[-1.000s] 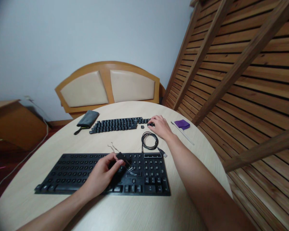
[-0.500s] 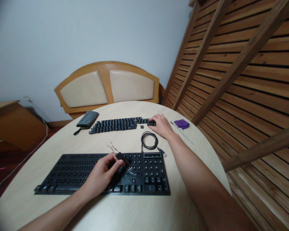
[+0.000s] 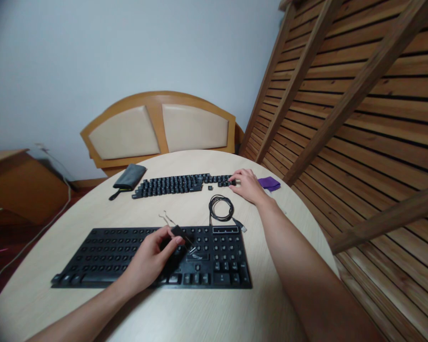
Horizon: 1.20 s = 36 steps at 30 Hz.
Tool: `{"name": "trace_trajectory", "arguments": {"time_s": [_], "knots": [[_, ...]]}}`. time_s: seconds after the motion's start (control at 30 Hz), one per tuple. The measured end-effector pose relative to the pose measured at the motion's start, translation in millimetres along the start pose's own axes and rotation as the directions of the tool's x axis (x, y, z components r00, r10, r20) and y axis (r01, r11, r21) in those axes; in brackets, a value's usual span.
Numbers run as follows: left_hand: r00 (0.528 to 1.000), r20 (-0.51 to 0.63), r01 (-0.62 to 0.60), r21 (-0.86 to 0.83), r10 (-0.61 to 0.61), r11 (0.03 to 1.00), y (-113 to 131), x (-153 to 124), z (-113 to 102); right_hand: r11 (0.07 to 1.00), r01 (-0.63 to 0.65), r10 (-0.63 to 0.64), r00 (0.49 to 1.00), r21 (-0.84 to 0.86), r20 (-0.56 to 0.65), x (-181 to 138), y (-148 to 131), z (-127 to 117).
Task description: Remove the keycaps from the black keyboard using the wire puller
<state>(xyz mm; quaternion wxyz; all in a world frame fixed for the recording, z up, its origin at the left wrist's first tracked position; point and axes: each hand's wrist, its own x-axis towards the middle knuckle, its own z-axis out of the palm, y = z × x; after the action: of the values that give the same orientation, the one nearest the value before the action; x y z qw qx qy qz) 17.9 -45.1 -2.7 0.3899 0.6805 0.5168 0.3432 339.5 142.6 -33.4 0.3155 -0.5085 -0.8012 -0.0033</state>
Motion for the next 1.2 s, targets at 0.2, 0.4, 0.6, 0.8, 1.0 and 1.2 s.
{"name": "trace_trajectory", "arguments": {"time_s": [0.2, 0.4, 0.6, 0.8, 1.0, 1.2], "knots": [[1.000, -0.004, -0.007, 0.004, 0.007, 1.000, -1, 0, 0, 1.000, -0.001, 0.001, 1.000, 0.002, -0.005, 1, 0, 2], [1.000, -0.004, -0.010, 0.000, 0.010, 1.000, 1, 0, 0, 1.000, 0.006, -0.006, 1.000, 0.018, -0.004, 0, 0, 1], [1.000, 0.003, -0.014, -0.004, 0.014, 1.000, 0, 1, 0, 0.999, 0.026, -0.026, 1.000, 0.031, -0.018, 8, -23, -15], [0.999, 0.031, -0.022, 0.017, 0.021, 1.000, 3, 0, 0, 0.972, 0.027, -0.109, 0.933, 0.234, 0.344, 6, -94, -58], [0.999, 0.054, 0.008, 0.028, -0.010, 1.000, 3, 4, -5, 0.947, 0.065, -0.243, 0.788, 0.316, 0.566, -39, -139, -75], [0.994, 0.091, 0.060, 0.034, -0.063, 0.998, 6, 7, -14, 0.915, 0.070, -0.292, 0.794, 0.398, 0.533, -69, -151, -53]]}}
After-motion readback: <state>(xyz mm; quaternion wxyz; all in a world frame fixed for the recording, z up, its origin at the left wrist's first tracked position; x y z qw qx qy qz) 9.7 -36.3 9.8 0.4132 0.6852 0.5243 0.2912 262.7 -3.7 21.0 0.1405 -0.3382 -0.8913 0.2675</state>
